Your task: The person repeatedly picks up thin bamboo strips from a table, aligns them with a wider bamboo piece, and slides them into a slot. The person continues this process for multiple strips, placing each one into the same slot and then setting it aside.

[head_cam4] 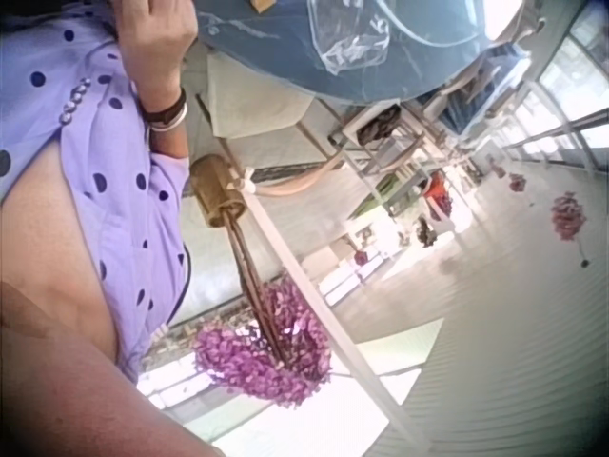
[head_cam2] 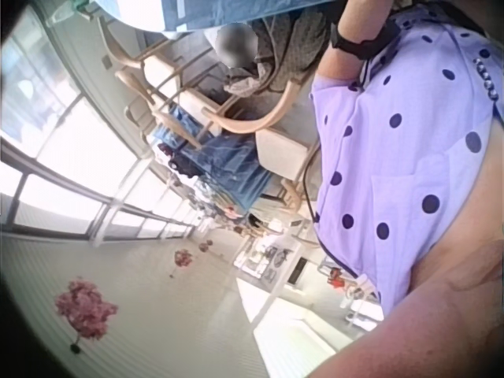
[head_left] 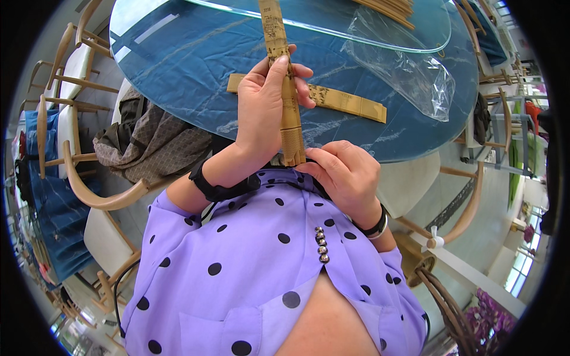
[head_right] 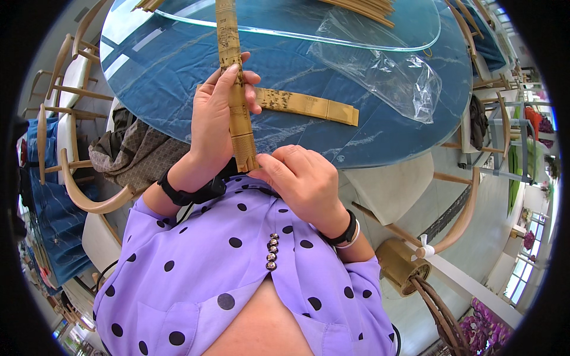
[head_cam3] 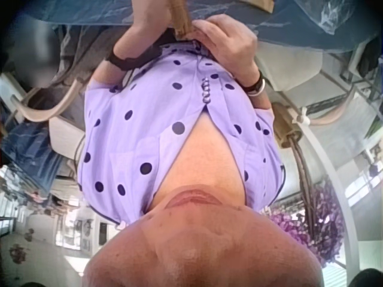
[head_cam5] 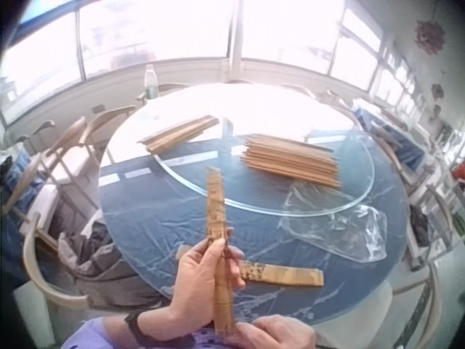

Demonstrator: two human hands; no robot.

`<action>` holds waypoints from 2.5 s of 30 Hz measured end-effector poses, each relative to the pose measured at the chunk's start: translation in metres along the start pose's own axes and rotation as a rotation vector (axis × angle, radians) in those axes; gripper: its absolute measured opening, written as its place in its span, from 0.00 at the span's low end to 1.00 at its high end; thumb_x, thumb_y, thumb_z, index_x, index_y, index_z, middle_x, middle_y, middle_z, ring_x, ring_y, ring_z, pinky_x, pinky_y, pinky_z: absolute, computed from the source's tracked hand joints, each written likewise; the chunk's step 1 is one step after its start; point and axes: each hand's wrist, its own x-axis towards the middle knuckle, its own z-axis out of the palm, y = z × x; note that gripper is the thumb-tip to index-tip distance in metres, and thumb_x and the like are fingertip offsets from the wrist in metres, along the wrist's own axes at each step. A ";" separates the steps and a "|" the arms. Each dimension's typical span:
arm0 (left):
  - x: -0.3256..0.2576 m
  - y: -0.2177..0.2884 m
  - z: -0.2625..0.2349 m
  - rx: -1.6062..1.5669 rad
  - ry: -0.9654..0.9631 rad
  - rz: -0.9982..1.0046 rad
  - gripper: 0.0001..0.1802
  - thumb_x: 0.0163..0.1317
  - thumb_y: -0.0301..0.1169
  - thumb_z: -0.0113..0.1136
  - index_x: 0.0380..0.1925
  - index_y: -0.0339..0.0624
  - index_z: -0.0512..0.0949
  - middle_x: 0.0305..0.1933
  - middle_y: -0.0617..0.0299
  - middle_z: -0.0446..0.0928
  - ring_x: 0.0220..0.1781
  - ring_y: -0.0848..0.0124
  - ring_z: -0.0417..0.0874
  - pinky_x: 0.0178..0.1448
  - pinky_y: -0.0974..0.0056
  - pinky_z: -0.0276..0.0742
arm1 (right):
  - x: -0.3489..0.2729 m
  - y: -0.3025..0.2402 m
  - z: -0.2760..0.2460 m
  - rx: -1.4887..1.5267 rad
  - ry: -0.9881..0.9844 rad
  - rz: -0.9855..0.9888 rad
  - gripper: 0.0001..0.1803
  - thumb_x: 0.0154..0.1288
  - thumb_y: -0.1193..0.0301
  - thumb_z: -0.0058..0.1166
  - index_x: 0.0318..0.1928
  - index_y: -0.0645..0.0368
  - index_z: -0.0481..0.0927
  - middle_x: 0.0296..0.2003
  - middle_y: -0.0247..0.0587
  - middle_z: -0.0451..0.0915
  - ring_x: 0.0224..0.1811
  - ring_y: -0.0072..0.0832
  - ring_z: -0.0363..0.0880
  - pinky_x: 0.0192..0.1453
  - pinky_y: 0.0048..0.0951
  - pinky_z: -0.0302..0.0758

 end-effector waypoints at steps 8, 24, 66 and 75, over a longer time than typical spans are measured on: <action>0.001 -0.001 0.000 -0.088 -0.039 -0.110 0.15 0.81 0.34 0.46 0.57 0.36 0.73 0.32 0.64 0.75 0.28 0.79 0.74 0.29 0.71 0.76 | 0.003 -0.004 -0.001 -0.118 -0.006 -0.060 0.15 0.53 0.64 0.74 0.35 0.57 0.83 0.29 0.33 0.78 0.28 0.28 0.79 0.29 0.28 0.72; -0.008 -0.004 0.006 -0.002 -0.037 -0.226 0.14 0.82 0.31 0.42 0.56 0.35 0.71 0.33 0.66 0.69 0.29 0.80 0.68 0.29 0.71 0.73 | 0.004 -0.003 -0.003 -0.114 -0.070 -0.097 0.12 0.53 0.70 0.68 0.37 0.58 0.83 0.32 0.34 0.78 0.30 0.26 0.79 0.33 0.28 0.71; 0.348 0.193 -0.154 2.198 0.017 0.366 0.25 0.79 0.41 0.45 0.69 0.45 0.72 0.65 0.41 0.70 0.69 0.46 0.70 0.73 0.50 0.69 | 0.024 0.046 -0.060 -0.294 -0.075 0.052 0.13 0.54 0.69 0.74 0.36 0.57 0.83 0.30 0.36 0.79 0.24 0.34 0.76 0.28 0.32 0.72; 0.343 0.191 -0.153 2.307 0.088 0.461 0.28 0.79 0.47 0.43 0.68 0.41 0.73 0.64 0.45 0.71 0.69 0.49 0.68 0.73 0.50 0.65 | 0.089 0.090 -0.069 -0.256 -0.173 0.058 0.10 0.62 0.67 0.68 0.37 0.58 0.82 0.31 0.38 0.78 0.28 0.39 0.80 0.32 0.36 0.77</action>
